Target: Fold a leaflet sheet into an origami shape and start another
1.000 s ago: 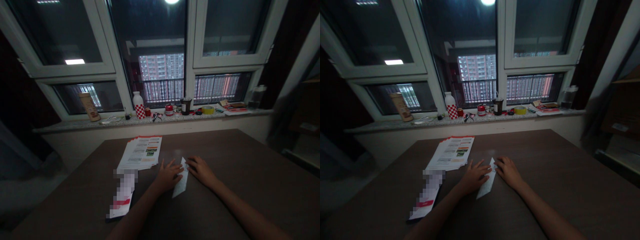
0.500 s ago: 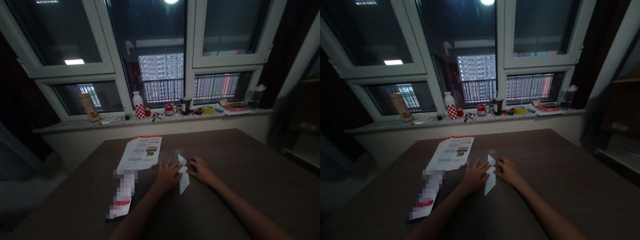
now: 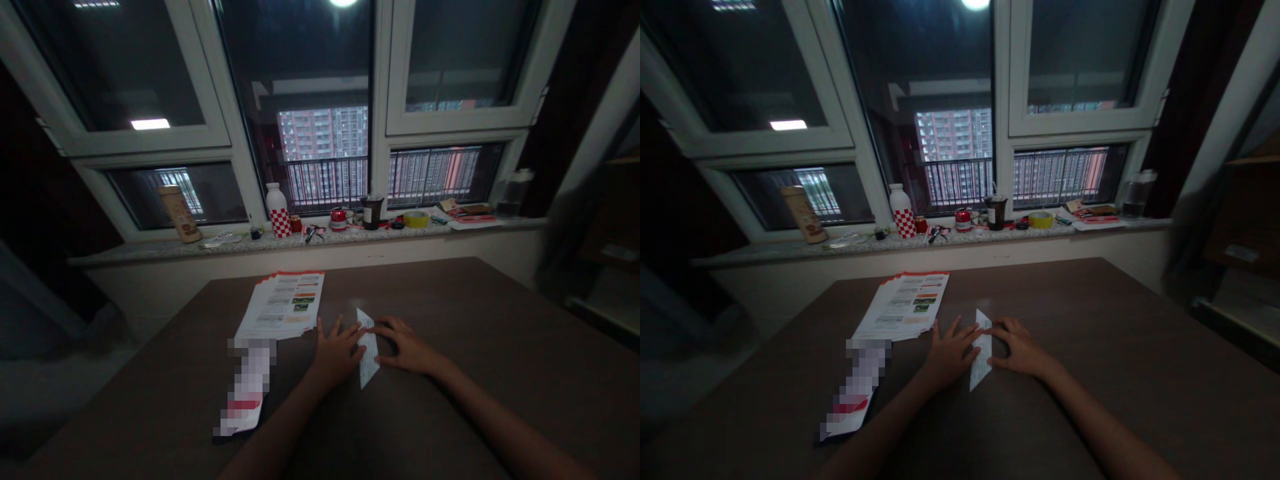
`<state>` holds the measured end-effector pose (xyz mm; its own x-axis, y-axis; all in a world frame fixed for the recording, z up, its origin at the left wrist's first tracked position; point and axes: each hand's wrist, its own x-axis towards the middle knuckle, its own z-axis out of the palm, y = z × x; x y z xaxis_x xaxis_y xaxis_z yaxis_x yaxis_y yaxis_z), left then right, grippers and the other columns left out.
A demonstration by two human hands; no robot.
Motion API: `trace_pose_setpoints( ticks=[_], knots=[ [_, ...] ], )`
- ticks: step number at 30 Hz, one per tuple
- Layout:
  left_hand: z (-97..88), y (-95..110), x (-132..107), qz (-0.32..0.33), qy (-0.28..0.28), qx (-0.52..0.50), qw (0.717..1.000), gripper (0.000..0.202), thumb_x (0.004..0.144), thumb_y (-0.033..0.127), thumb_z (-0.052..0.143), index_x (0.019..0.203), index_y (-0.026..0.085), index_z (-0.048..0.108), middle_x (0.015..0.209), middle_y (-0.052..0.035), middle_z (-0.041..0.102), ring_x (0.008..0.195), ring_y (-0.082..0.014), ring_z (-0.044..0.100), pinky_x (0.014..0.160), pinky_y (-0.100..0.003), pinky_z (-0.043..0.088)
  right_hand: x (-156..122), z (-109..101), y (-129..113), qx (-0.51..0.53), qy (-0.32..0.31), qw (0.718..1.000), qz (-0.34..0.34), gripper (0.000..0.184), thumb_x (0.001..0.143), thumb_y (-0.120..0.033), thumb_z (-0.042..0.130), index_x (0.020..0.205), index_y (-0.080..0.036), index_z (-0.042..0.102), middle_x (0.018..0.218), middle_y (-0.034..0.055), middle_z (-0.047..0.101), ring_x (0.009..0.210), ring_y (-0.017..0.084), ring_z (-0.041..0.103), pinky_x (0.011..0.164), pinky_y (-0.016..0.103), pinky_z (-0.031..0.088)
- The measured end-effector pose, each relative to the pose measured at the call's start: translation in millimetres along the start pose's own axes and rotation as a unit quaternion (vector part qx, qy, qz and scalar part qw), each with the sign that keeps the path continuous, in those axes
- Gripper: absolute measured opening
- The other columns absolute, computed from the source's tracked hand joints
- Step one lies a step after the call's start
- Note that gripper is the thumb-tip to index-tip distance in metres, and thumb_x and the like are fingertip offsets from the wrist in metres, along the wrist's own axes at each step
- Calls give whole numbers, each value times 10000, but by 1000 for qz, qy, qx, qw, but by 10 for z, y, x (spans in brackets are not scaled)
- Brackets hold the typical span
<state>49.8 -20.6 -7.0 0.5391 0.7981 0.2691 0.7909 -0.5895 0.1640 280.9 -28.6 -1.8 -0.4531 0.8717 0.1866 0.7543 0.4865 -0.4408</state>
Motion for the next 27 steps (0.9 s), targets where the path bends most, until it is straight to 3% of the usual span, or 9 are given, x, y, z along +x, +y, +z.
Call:
trace_pose_setpoints(
  ticks=[4, 9, 15, 19, 27],
  knots=[
    [14, 14, 1, 0, 17, 4, 1000, 429, 941, 507, 397, 1365, 443, 399, 1419, 55, 486, 1397, -321, 249, 1028, -744, -111, -9, 0, -18, -5, -4, 1000, 13, 572, 744, -530, 677, 1268, -334, 554, 1403, 71, 418, 1314, 297, 353, 1110, 500, 213],
    [27, -8, 37, -40, 43, 21, 998, 428, 953, 449, 377, 1370, 365, 429, 1415, 11, 494, 1398, -329, 240, 1043, -733, -94, -17, -10, -51, -13, -8, 1000, 16, 547, 751, -582, 658, 1251, -379, 573, 1404, 59, 422, 1314, 306, 352, 1106, 517, 206],
    [11, -13, 61, -42, 39, 34, 998, 475, 940, 505, 375, 1369, 312, 446, 1387, -42, 516, 1381, -326, 270, 1072, -704, -61, 4, 37, -31, -22, 13, 1000, 14, 448, 823, -575, 582, 1235, -399, 593, 1385, 49, 452, 1293, 295, 377, 1087, 513, 246],
    [-1, -3, 48, -26, 39, 36, 998, 526, 925, 567, 367, 1354, 280, 466, 1348, -87, 531, 1364, -316, 301, 1085, -685, -50, 28, 81, 14, -15, 40, 999, 23, 347, 904, -487, 499, 1205, -372, 626, 1339, 52, 495, 1267, 266, 411, 1074, 476, 287],
    [43, -11, 33, -39, 37, 35, 998, 604, 880, 637, 396, 1366, 284, 456, 1339, -112, 526, 1363, -352, 287, 1069, -697, -57, 43, 92, 64, -30, 23, 999, 19, 358, 911, -418, 502, 1260, -391, 577, 1360, 54, 479, 1266, 268, 415, 1064, 474, 306]
  ],
)
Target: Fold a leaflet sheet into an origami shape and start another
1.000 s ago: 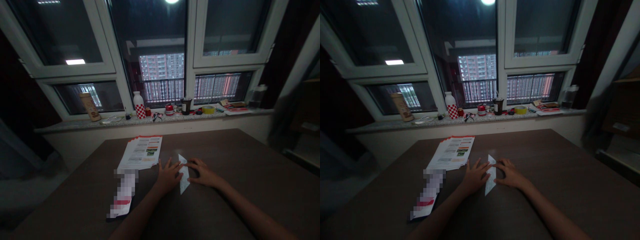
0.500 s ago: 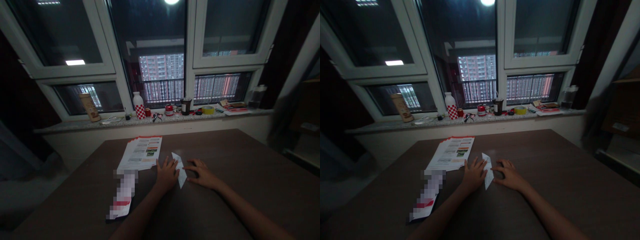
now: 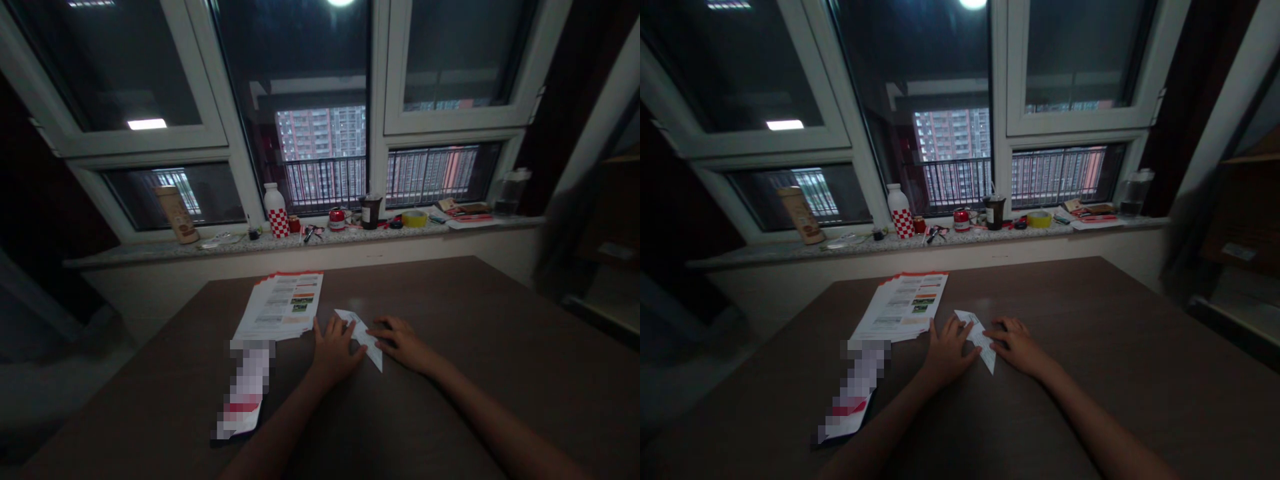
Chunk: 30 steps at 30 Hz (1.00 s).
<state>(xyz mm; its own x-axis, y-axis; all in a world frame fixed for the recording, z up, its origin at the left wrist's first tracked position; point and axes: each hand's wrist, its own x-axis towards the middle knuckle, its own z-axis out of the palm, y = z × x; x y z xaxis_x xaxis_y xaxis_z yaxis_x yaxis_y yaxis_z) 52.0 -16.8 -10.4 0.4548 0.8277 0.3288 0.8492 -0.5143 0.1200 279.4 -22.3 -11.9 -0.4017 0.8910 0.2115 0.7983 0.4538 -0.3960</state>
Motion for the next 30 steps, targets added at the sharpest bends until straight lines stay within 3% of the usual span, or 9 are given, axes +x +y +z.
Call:
trace_pose_setpoints(
  ticks=[10, 18, 30],
  knots=[
    [-29, 5, 1, -2, 6, 3, 1000, 615, 869, 649, 401, 1371, 297, 458, 1330, -108, 538, 1372, -368, 259, 1060, -698, -80, -41, -89, 22, 18, -54, 998, -20, 515, 858, -510, 563, 1346, -360, 496, 1464, 79, 379, 1349, 307, 329, 1121, 533, 195],
    [-13, 8, 3, -11, -3, 8, 1000, 630, 869, 660, 385, 1383, 300, 438, 1359, -100, 518, 1384, -367, 235, 1059, -703, -73, -65, -146, -12, 25, -104, 994, -13, 840, 688, -653, 675, 1413, -330, 400, 1527, 109, 269, 1412, 326, 202, 1142, 544, 95],
    [31, -16, -2, -7, 11, 15, 1000, 605, 883, 653, 374, 1372, 303, 449, 1339, -100, 530, 1359, -341, 292, 1068, -704, -25, -61, -171, -10, 30, -137, 990, -18, 1052, 551, -709, 732, 1445, -319, 336, 1557, 123, 183, 1429, 352, 106, 1140, 540, 18]
  ],
)
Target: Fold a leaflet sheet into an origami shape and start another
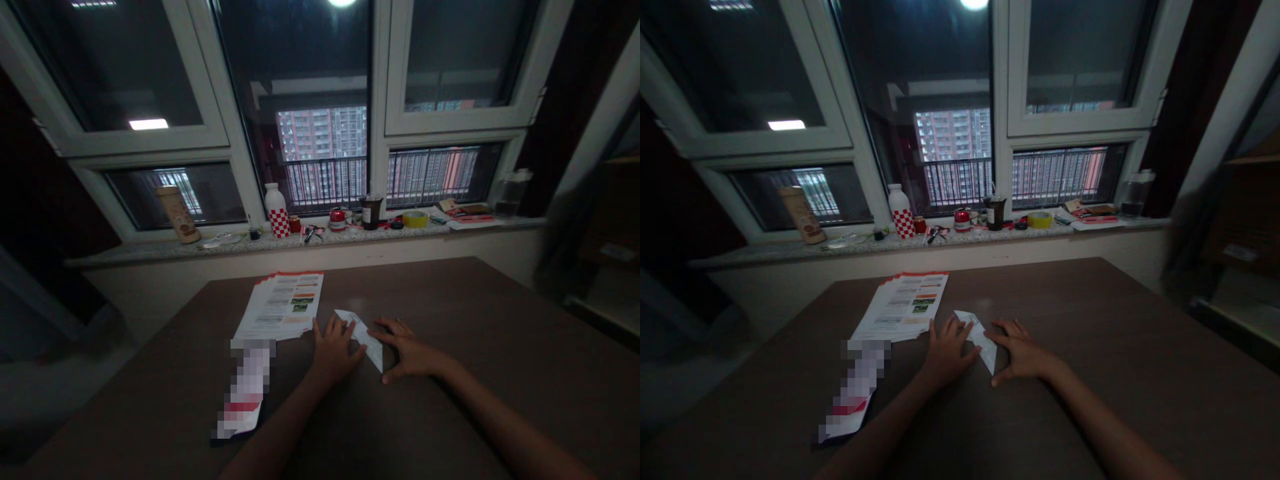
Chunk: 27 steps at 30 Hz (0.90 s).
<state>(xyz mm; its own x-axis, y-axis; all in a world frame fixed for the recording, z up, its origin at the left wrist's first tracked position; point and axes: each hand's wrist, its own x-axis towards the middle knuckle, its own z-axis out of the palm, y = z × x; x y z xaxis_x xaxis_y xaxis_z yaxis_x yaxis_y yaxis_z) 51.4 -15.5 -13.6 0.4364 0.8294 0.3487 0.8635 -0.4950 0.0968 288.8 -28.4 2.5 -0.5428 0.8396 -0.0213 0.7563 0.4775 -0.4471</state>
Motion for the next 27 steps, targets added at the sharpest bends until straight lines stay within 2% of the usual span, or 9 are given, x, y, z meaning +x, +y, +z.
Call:
trace_pose_setpoints(
  ticks=[5, 10, 13, 16, 20, 23, 27],
  knots=[
    [-8, 8, -7, 1, 18, 3, 1000, 563, 888, 611, 422, 1348, 292, 480, 1270, -102, 558, 1327, -331, 333, 1088, -680, 40, -13, -19, -31, 10, 12, 1000, 11, 956, 614, -653, 724, 1432, -306, 370, 1548, 124, 207, 1425, 336, 139, 1143, 522, 21],
    [-35, 14, -12, 1, 36, -5, 999, 463, 895, 520, 489, 1280, 269, 545, 1198, -99, 570, 1259, -300, 403, 1098, -657, 80, -32, -34, 6, 45, 36, 998, 7, 776, 683, -359, 716, 1401, -294, 430, 1508, 94, 299, 1403, 314, 209, 1139, 500, 114],
    [-56, 11, -19, 8, 29, -25, 999, 404, 879, 480, 543, 1221, 268, 580, 1205, -84, 578, 1260, -299, 411, 1095, -664, 80, -26, -45, 18, 53, 66, 996, -19, 675, 704, -255, 658, 1358, -278, 494, 1416, 86, 420, 1338, 300, 320, 1114, 473, 203],
    [-59, 1, -32, 24, 17, -59, 998, 382, 876, 457, 561, 1206, 265, 573, 1265, -69, 578, 1288, -295, 404, 1090, -682, 62, -12, -53, -1, 50, 87, 994, -43, 586, 724, -295, 673, 1298, -270, 557, 1289, 81, 512, 1221, 282, 435, 1065, 433, 292],
    [-50, -12, -50, 38, 17, -89, 995, 365, 892, 408, 549, 1230, 269, 552, 1312, -66, 573, 1296, -279, 421, 1098, -676, 20, 17, -43, -9, 60, 102, 992, -36, 524, 737, -408, 711, 1225, -246, 615, 1167, 82, 558, 1116, 261, 492, 992, 391, 369],
    [-62, -10, -58, 36, 17, -102, 994, 342, 878, 370, 573, 1206, 273, 571, 1287, -66, 592, 1290, -277, 430, 1100, -671, 7, 46, -29, 18, 72, 107, 991, -40, 489, 753, -385, 707, 1208, -228, 623, 1134, 83, 567, 1095, 247, 499, 980, 375, 379],
    [-107, 6, -60, 28, 18, -113, 993, 323, 856, 360, 609, 1168, 279, 594, 1231, -53, 618, 1255, -273, 458, 1096, -674, 15, 87, -34, 27, 71, 101, 991, -42, 478, 729, -274, 713, 1195, -205, 628, 1109, 87, 574, 1071, 237, 509, 967, 363, 388]
  ],
)
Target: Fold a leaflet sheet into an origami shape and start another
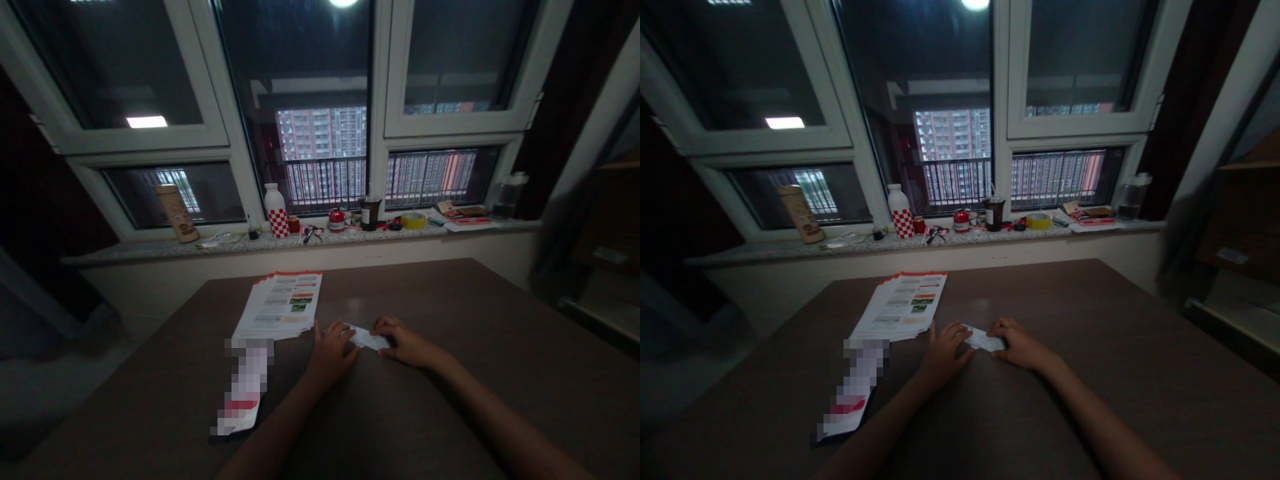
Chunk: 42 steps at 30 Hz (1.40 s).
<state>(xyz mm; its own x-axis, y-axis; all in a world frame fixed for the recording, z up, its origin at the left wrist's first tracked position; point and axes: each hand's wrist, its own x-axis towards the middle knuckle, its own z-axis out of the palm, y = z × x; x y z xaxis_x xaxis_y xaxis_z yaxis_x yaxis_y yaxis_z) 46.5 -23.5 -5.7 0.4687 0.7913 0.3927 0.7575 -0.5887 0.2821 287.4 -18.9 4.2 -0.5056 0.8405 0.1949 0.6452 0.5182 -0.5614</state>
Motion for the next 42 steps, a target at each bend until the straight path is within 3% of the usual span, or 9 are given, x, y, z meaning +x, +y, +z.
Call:
trace_pose_setpoints(
  ticks=[8, 16, 21, 25, 33, 37, 42],
  knots=[
    [-39, 30, 7, 7, 20, 1, 1000, 264, 896, 390, 565, 1132, 278, 607, 1150, -43, 637, 1208, -249, 491, 1105, -652, 43, 28, -49, -115, 12, 11, 1000, 14, 354, 745, -201, 630, 1095, -204, 679, 1061, 72, 637, 1034, 223, 563, 940, 331, 411],
    [-30, -19, 31, -5, 40, 3, 999, 267, 926, 300, 535, 1188, 262, 570, 1173, -35, 636, 1169, -223, 527, 1130, -596, 119, 9, -67, -150, 92, 54, 992, 66, 325, 889, -353, 481, 1080, -202, 696, 1084, 65, 705, 1014, 236, 628, 922, 350, 456],
    [-64, -11, 36, -25, 47, 4, 999, 205, 960, 243, 454, 1082, 261, 616, 1045, -5, 664, 1061, -195, 567, 1140, -561, 106, 2, -40, -90, 112, 108, 984, 82, 369, 892, -451, 486, 1004, -186, 717, 1027, 80, 726, 983, 256, 649, 906, 372, 473],
    [-74, -13, 49, -46, 44, -10, 998, 211, 959, 237, 446, 1043, 263, 637, 1002, -1, 673, 1026, -199, 577, 1130, -545, 155, -5, -15, -51, 113, 105, 985, 83, 378, 874, -499, 520, 998, -198, 711, 1026, 87, 723, 972, 262, 646, 897, 385, 475],
    [-59, -19, 48, -48, 41, -7, 998, 244, 941, 248, 473, 1157, 275, 584, 1142, -15, 648, 1144, -216, 525, 1133, -554, 134, -15, 96, 10, -7, 146, 989, 32, 281, 943, -370, 470, 989, -199, 688, 941, 79, 619, 920, 213, 590, 854, 336, 459],
    [-39, -29, 47, -58, 31, 4, 998, 339, 912, 229, 504, 1247, 280, 522, 1242, -33, 606, 1214, -236, 483, 1123, -599, 112, -23, 136, 31, -81, 161, 983, 25, 269, 934, -328, 493, 1131, -217, 639, 995, 84, 575, 975, 228, 553, 898, 367, 440],
    [-17, -41, 50, -60, 13, 1, 998, 361, 903, 237, 512, 1262, 283, 512, 1279, -54, 592, 1246, -258, 463, 1112, -638, 77, -41, 138, 13, -102, 160, 982, 21, 317, 910, -303, 529, 1213, -244, 599, 1120, 99, 550, 1061, 245, 515, 947, 394, 423]
  ],
)
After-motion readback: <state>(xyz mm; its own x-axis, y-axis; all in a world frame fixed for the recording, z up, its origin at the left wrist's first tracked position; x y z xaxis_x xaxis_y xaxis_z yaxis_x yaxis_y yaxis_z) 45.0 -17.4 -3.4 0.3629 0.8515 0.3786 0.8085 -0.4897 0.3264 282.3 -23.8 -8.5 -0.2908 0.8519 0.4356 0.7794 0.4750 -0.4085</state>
